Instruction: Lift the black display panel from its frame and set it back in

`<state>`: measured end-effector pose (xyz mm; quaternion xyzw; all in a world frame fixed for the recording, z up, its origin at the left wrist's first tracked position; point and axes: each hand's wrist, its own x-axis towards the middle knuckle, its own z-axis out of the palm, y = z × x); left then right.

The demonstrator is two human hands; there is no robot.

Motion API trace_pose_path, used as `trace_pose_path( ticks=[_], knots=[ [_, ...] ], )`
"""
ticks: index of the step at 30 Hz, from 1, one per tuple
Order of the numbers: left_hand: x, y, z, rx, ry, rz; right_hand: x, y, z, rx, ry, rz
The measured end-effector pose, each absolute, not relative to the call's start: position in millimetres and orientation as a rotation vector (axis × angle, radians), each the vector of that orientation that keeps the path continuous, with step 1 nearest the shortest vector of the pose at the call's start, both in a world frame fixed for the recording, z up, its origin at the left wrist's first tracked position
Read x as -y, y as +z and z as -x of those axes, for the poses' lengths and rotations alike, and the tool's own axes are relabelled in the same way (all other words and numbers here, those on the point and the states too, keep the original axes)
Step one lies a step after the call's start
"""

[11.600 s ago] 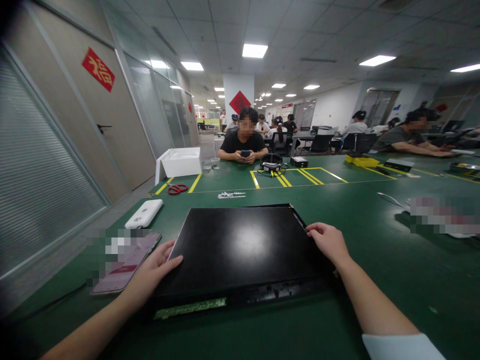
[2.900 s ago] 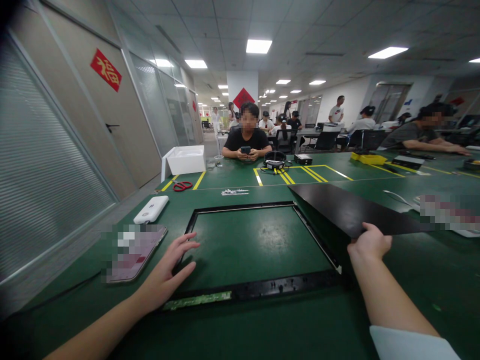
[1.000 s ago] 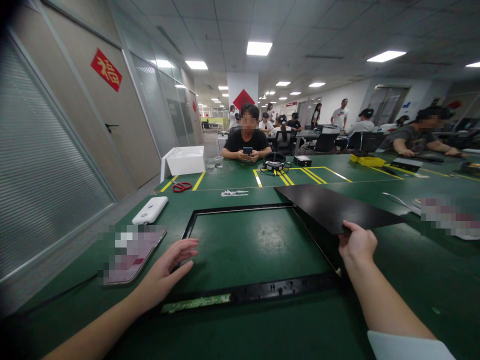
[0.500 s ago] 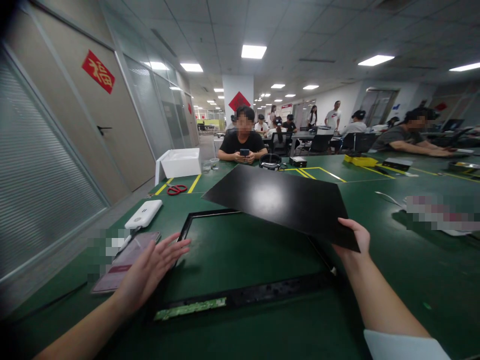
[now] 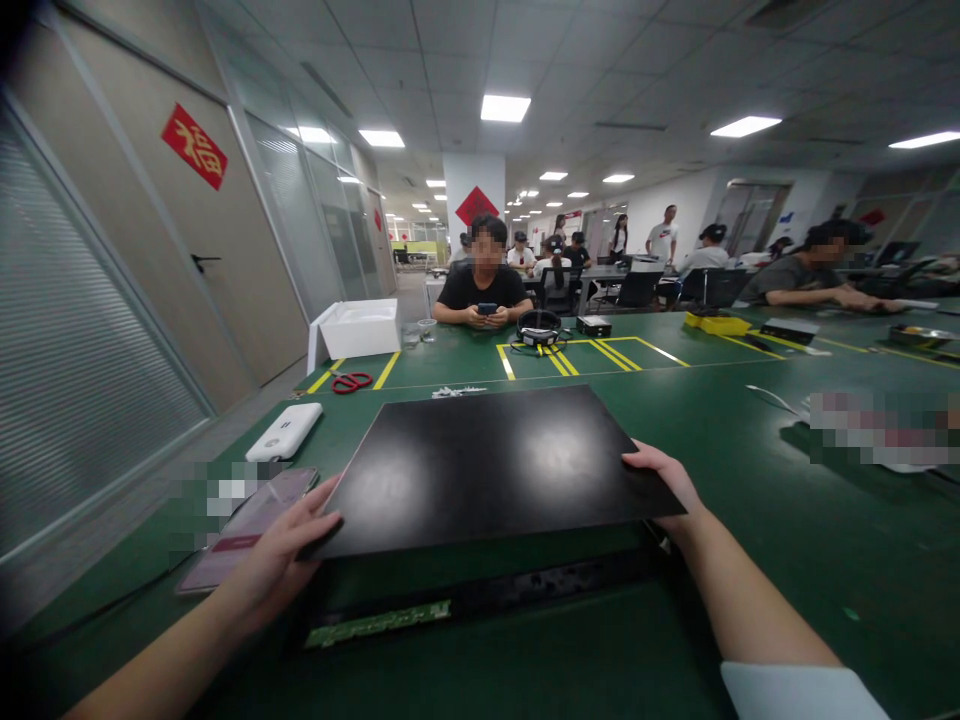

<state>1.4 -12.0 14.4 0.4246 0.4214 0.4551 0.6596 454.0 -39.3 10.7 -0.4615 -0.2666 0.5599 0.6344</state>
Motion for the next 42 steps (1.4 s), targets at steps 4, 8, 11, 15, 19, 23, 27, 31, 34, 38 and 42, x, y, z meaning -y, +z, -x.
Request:
trace_pose_path(
  ticks=[4, 8, 11, 15, 19, 23, 27, 31, 34, 38, 42],
  knots=[
    [16, 19, -3, -1.023, 1.054, -0.905, 37, 8, -458, 0.673, 1.331, 1.152],
    [18, 20, -5, -1.034, 1.073, -0.882, 36, 5, -462, 0.837, 1.367, 1.265],
    [17, 19, -5, -0.998, 1.066, -0.864, 34, 3, -460, 0.943, 1.357, 1.283],
    [16, 18, -3, -1.007, 1.029, -0.864, 33, 1, -456, 0.932, 1.259, 1.291],
    [18, 20, -2, -0.99, 1.001, -0.895, 31, -3, -457, 0.913, 1.182, 1.262],
    [20, 24, -2, -1.048, 0.995, -0.884, 28, -5, -458, 0.796, 1.069, 1.3],
    [20, 26, -3, -1.106, 1.005, -0.859, 30, -1, -454, 0.721, 1.044, 1.326],
    [20, 26, -4, -1.116, 1.012, -0.851, 32, 5, -452, 0.703, 1.016, 1.356],
    [21, 27, -7, -1.115, 1.023, -0.859, 32, 6, -453, 0.71, 0.984, 1.38],
    [25, 31, -12, -1.133, 1.05, -0.871, 31, 2, -456, 0.743, 0.972, 1.397],
    [28, 34, -15, -1.132, 1.073, -0.863, 29, -3, -461, 0.792, 0.925, 1.377]
  ],
)
